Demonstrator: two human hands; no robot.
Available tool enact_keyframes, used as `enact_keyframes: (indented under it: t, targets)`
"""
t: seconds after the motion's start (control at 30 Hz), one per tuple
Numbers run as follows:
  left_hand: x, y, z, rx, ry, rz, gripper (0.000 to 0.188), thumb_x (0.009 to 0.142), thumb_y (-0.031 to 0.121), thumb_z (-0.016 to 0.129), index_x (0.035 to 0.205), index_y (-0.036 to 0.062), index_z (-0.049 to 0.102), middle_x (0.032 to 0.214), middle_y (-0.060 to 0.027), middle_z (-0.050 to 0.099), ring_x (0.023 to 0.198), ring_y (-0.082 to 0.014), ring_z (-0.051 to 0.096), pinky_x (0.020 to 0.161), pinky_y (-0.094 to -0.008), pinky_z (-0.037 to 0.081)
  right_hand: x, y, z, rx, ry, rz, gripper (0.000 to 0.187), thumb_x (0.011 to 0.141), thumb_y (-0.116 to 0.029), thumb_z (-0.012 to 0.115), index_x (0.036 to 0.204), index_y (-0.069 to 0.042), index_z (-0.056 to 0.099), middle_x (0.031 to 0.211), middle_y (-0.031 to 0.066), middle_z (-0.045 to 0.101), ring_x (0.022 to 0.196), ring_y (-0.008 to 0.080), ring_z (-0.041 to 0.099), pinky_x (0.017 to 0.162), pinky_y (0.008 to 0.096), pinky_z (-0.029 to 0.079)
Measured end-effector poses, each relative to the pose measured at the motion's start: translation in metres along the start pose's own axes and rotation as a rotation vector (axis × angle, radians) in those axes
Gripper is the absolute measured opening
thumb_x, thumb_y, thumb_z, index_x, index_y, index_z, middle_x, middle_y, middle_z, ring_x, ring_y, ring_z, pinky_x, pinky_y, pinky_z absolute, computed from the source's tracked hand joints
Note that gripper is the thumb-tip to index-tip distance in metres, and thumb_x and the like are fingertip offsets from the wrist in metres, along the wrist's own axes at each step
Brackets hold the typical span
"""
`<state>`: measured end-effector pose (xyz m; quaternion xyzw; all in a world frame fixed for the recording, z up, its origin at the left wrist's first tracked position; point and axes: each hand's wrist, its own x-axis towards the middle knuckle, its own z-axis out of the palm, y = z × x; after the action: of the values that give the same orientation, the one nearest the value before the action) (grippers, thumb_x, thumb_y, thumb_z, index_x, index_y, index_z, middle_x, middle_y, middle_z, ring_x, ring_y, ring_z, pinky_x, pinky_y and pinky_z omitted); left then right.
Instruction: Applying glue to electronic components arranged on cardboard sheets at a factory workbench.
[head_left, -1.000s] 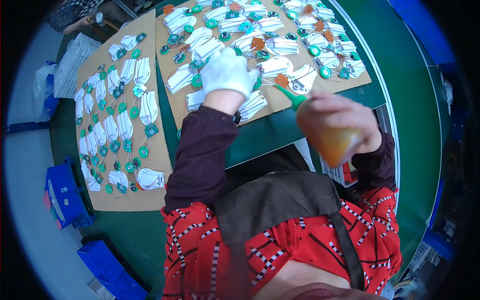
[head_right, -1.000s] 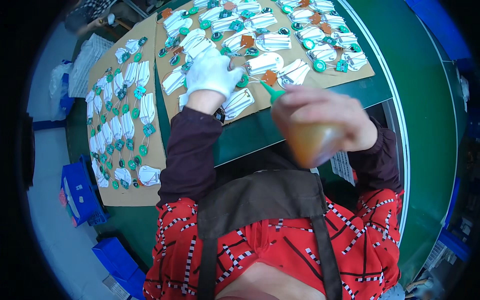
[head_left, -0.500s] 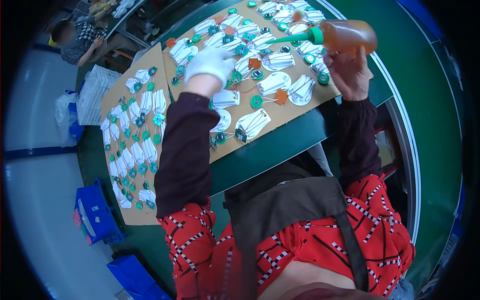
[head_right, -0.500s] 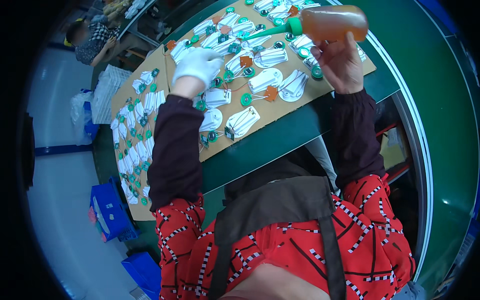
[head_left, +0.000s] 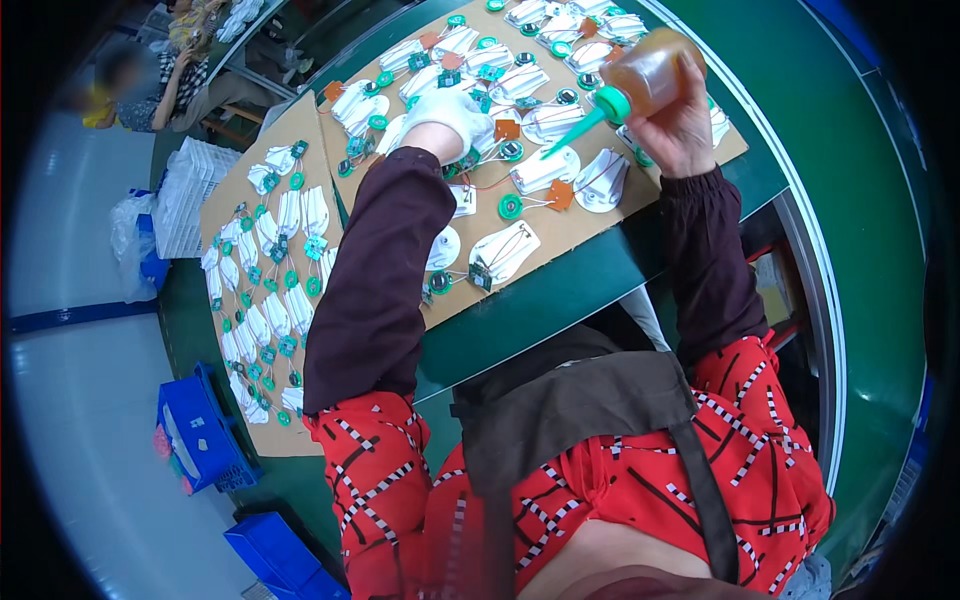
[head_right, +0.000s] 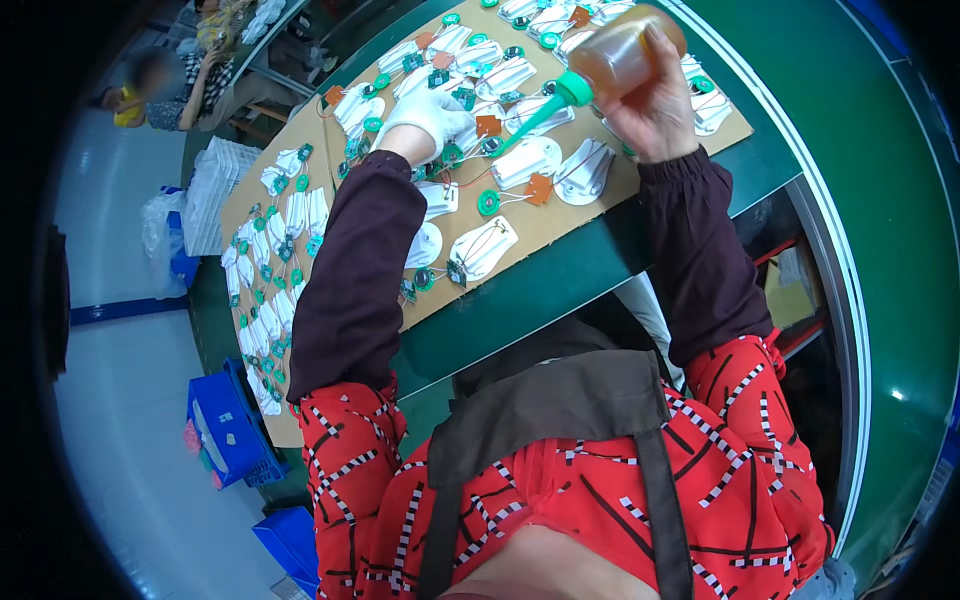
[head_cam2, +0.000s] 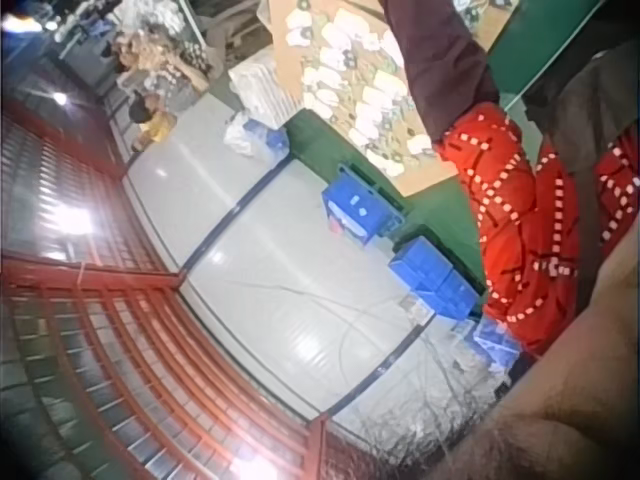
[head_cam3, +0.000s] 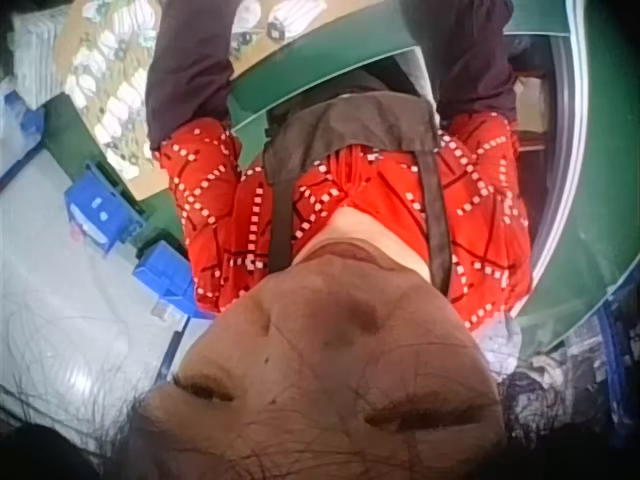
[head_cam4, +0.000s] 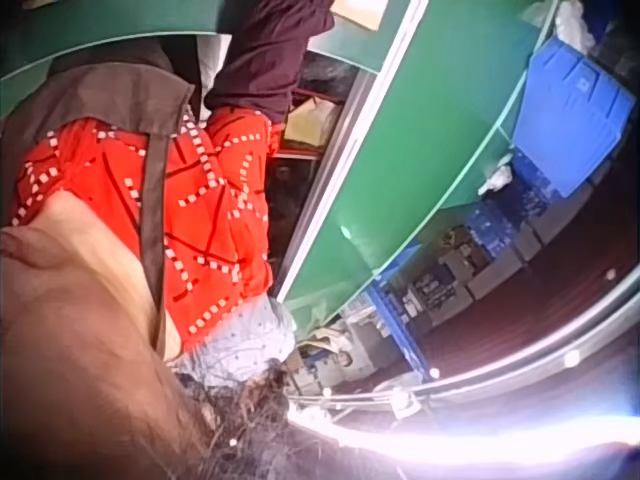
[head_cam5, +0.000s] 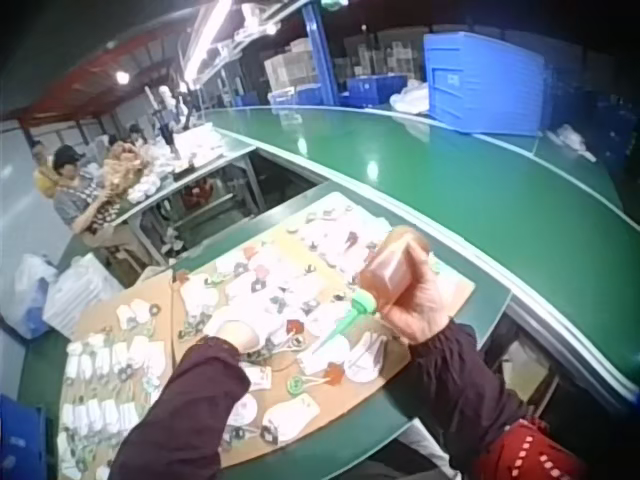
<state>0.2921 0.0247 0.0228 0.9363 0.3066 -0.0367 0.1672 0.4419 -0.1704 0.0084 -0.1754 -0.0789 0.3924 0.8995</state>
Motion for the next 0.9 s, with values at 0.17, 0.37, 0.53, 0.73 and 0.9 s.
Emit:
enact_keyframes:
  t: [0.17, 0.37, 0.53, 0.73, 0.9]
  targets:
    - [0.005, -0.002, 0.003, 0.089, -0.022, 0.056, 0.021, 0.074, 0.022, 0.055, 0.085, 0.0077, 0.066, 0.079, -0.0149, 0.062, 0.075, -0.0256, 0.06, 0.071, -0.0339, 0.045, 0.032, 0.021, 0.04, -0.192, -0.095, -0.102, 0.04, 0.08, -0.031, 0.061, 0.111, -0.009, 0.05, 0.101, 0.007, 0.056, 0.09, 0.0205, 0.055, 0.08, 0.0361, 0.045]
    - [-0.002, -0.003, 0.0, 0.151, -0.067, 0.135, 0.021, 0.078, 0.022, 0.053, 0.088, 0.0072, 0.063, 0.083, -0.0122, 0.062, 0.076, -0.0284, 0.058, 0.066, -0.0342, 0.046, 0.032, 0.015, 0.02, -0.154, -0.221, 0.07, 0.046, 0.084, -0.03, 0.056, 0.121, -0.008, 0.04, 0.112, 0.0104, 0.051, 0.103, 0.0262, 0.05, 0.087, 0.0439, 0.043]
    - [0.005, -0.032, 0.017, -0.38, -0.041, -0.06, 0.024, 0.075, 0.026, 0.055, 0.086, 0.0073, 0.065, 0.09, -0.0118, 0.063, 0.086, -0.0259, 0.058, 0.076, -0.0318, 0.044, 0.036, 0.01, 0.021, -0.332, -0.212, -0.002, 0.046, 0.084, -0.028, 0.056, 0.121, -0.007, 0.039, 0.113, 0.0111, 0.05, 0.104, 0.0257, 0.051, 0.085, 0.0419, 0.045]
    - [0.006, 0.004, 0.0, 0.17, 0.038, 0.083, 0.028, 0.073, 0.03, 0.058, 0.085, 0.0048, 0.065, 0.074, -0.0116, 0.061, 0.069, -0.0229, 0.057, 0.066, -0.0317, 0.044, 0.049, 0.008, 0.01, -0.147, -0.251, -0.045, 0.053, 0.077, -0.042, 0.062, 0.114, -0.009, 0.045, 0.099, 0.007, 0.056, 0.092, 0.0194, 0.055, 0.08, 0.0359, 0.048]
    - [0.01, -0.006, -0.005, 0.164, -0.108, 0.052, 0.029, 0.078, 0.029, 0.051, 0.094, 0.0088, 0.064, 0.103, -0.0135, 0.059, 0.096, -0.029, 0.055, 0.083, -0.0363, 0.043, 0.042, -0.002, 0.01, -0.091, -0.171, 0.029, 0.053, 0.077, -0.039, 0.063, 0.115, -0.008, 0.043, 0.101, 0.007, 0.056, 0.089, 0.0191, 0.057, 0.076, 0.0327, 0.049]
